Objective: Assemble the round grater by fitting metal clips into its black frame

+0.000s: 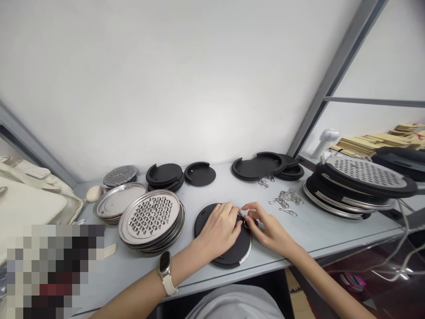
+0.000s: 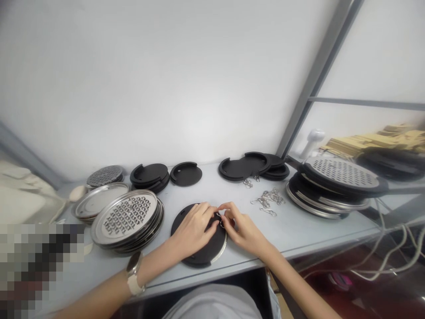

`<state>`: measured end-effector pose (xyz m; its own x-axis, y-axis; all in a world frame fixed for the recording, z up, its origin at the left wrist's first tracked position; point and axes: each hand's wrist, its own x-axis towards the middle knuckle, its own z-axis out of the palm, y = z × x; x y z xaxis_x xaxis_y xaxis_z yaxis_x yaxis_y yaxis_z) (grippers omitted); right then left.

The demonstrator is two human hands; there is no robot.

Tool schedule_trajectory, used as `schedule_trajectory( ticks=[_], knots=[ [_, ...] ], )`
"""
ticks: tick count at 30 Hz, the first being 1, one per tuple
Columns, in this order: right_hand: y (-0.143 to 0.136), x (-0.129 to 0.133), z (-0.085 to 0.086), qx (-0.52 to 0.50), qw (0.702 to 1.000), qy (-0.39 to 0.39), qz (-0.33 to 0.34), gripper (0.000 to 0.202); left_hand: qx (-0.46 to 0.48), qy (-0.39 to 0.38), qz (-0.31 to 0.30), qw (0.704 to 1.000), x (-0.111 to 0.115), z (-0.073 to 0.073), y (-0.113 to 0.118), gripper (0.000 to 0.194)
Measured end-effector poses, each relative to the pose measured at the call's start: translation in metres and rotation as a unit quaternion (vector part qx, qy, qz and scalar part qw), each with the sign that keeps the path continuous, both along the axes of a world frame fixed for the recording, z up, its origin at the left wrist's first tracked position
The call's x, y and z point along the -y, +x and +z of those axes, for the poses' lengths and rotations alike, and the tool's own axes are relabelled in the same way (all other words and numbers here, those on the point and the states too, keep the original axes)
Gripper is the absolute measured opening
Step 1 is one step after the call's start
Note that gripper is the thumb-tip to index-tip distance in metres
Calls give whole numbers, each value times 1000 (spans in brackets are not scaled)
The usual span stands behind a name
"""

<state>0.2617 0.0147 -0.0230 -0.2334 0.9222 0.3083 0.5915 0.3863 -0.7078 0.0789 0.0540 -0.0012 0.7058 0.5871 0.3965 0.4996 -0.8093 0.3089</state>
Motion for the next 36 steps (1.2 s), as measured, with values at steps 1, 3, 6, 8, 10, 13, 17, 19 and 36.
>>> schedule_trajectory(
  ticks=[1,3,6,8,10,13,17,19,36],
  knots=[
    [0,0,0,1,1000,1,-2,19,0,-1,0,1000,0,0,0,16],
    [0,0,0,4,1000,6,-6,18,0,-2,-2,1000,0,0,0,16],
    [0,0,0,5,1000,12,-9,18,-2,-2,-5,1000,0,1,0,15],
    [0,1,1,6,1000,11,-9,17,-4,-2,-5,1000,0,2,1,15],
    [0,1,2,7,1000,12,-10,17,-5,-2,-4,1000,0,2,1,15],
    [0,1,1,8,1000,19,-14,17,-1,-1,-5,1000,0,1,0,16],
    [0,1,0,8,1000,24,-15,17,-1,-1,-6,1000,0,1,0,15],
    [0,1,0,8,1000,27,-15,16,-3,-2,-6,1000,0,2,1,15],
    [0,1,3,-8,1000,-6,-2,19,-9,2,-4,1000,0,2,0,15]
  ],
)
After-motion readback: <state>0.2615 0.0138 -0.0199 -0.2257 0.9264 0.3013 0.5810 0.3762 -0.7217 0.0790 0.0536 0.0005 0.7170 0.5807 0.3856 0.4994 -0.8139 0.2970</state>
